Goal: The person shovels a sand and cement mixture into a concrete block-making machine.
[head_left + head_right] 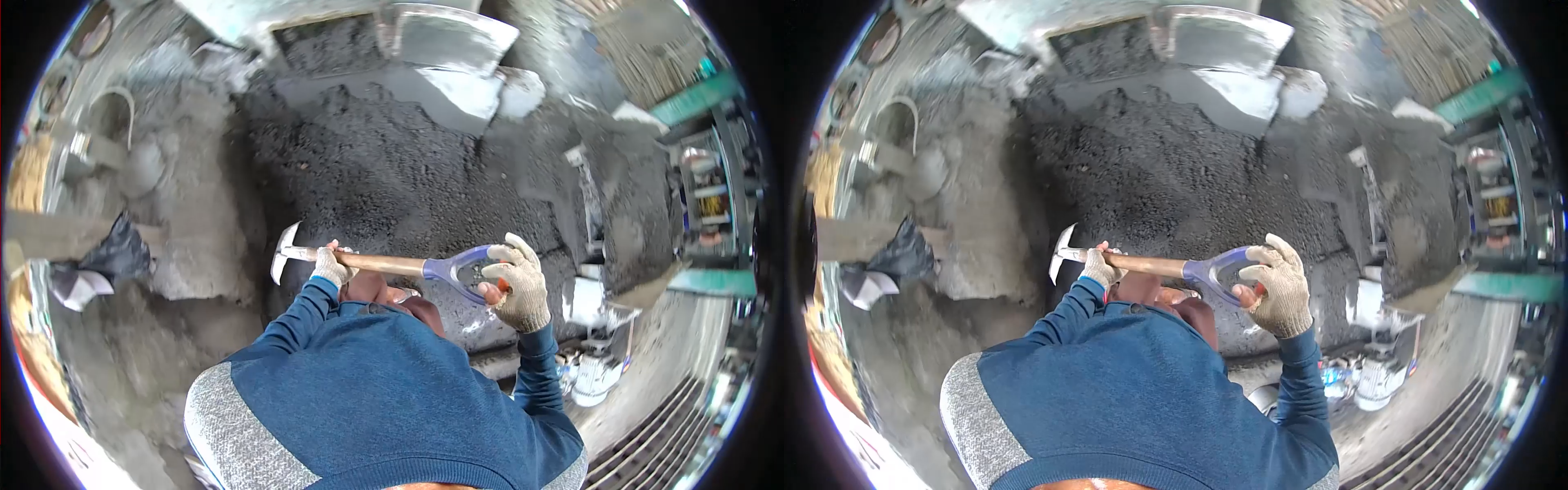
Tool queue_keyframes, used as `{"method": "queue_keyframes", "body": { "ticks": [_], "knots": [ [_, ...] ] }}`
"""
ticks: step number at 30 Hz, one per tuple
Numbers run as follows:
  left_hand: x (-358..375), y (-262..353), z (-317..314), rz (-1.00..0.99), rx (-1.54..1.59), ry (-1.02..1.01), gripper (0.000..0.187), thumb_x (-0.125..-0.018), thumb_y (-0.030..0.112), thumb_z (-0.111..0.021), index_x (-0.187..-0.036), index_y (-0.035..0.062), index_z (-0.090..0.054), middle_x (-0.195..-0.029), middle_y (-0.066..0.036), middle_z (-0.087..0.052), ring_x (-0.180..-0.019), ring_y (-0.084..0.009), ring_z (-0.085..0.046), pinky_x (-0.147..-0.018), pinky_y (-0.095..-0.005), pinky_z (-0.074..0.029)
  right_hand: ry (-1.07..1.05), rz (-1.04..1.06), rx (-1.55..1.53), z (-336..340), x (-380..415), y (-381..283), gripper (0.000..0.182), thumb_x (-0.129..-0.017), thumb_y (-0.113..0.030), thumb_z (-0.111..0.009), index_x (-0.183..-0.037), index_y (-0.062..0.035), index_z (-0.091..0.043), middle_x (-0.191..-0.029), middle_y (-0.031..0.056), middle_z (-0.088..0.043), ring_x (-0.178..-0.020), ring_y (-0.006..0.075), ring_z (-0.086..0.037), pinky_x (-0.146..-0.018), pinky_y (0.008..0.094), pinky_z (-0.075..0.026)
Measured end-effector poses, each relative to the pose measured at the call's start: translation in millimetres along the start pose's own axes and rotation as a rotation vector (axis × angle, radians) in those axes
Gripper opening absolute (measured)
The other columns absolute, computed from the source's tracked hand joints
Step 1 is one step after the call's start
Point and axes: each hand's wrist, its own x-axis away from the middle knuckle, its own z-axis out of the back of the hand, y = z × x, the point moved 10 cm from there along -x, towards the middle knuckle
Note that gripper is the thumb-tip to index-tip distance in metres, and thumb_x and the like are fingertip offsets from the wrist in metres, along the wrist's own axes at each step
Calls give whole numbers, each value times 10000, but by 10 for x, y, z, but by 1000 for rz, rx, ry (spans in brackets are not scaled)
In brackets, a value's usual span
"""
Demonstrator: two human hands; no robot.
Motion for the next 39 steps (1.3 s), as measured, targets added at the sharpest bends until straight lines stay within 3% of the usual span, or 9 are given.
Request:
{"method": "queue_keyframes", "body": {
  "ticks": [8,13,16,20,22,25,29,34,39],
  "knots": [
    [693,783,-1032,-4,-139,-320,234,-825,137,-683,-895,138,-460,-697,-47,-472,-611,-248,-517,-643,-461,-519,-256,358,114,-729,-1241,-1683,434,-587,-369,-807,-889,-95,-657,-841,100,-651,-824,286,-648,-900,449,-490],
    [1892,801,-2458,297,67,-756,235,-846,104,-696,-925,90,-475,-759,-78,-529,-708,-258,-573,-779,-477,-539,69,244,135,-539,-2244,-2328,258,-666,-149,-812,-861,-74,-661,-763,81,-643,-678,282,-629,-614,376,-486],
    [2400,1116,-3193,265,48,-865,197,-869,56,-654,-911,69,-462,-770,-73,-524,-722,-257,-587,-739,-474,-564,177,20,12,-234,-2828,-2398,281,-734,-111,-806,-944,-30,-636,-820,133,-676,-742,261,-693,-688,338,-532],
    [2626,1684,-4267,407,112,-1205,166,-958,112,-506,-819,77,-425,-661,-35,-486,-614,-205,-578,-700,-441,-592,98,213,-76,-312,-3849,-2761,185,-837,-100,-714,-1004,-28,-680,-877,134,-707,-748,233,-706,-687,292,-528],
    [1701,2093,-4813,369,217,-1185,109,-972,136,-526,-1062,80,-503,-745,-29,-505,-616,-160,-584,-636,-367,-607,7,402,123,-862,-4427,-2672,244,-895,-237,-662,-1033,-39,-699,-863,116,-701,-747,205,-695,-658,315,-533],
    [630,2665,-4457,97,155,-648,117,-951,157,-534,-867,80,-562,-624,-36,-528,-626,-203,-601,-635,-423,-570,-44,302,289,-2242,-4867,-2050,310,-866,-383,-648,-813,-79,-682,-839,125,-662,-688,273,-660,-612,393,-546],
    [-944,2508,-3589,-132,-216,-667,238,-957,289,-540,-842,87,-593,-689,-109,-592,-603,-279,-589,-579,-439,-524,20,453,203,-2925,-3761,-1817,74,-653,-159,-697,-680,-119,-640,-736,85,-551,-604,289,-586,-550,437,-461],
    [-1309,1249,-1829,-190,-507,-325,259,-948,233,-512,-759,68,-578,-633,-123,-555,-522,-301,-574,-476,-466,-475,-476,168,42,-3865,-1086,-525,163,-640,-208,-693,-736,-99,-618,-747,152,-636,-738,351,-621,-702,443,-495],
    [-902,591,-1621,-22,-452,-347,158,-908,198,-554,-840,56,-542,-659,-123,-555,-564,-303,-576,-538,-489,-511,-629,228,14,-3102,-908,-859,149,-629,-241,-705,-662,-132,-609,-668,105,-636,-692,315,-645,-694,450,-467]
  ]
}}
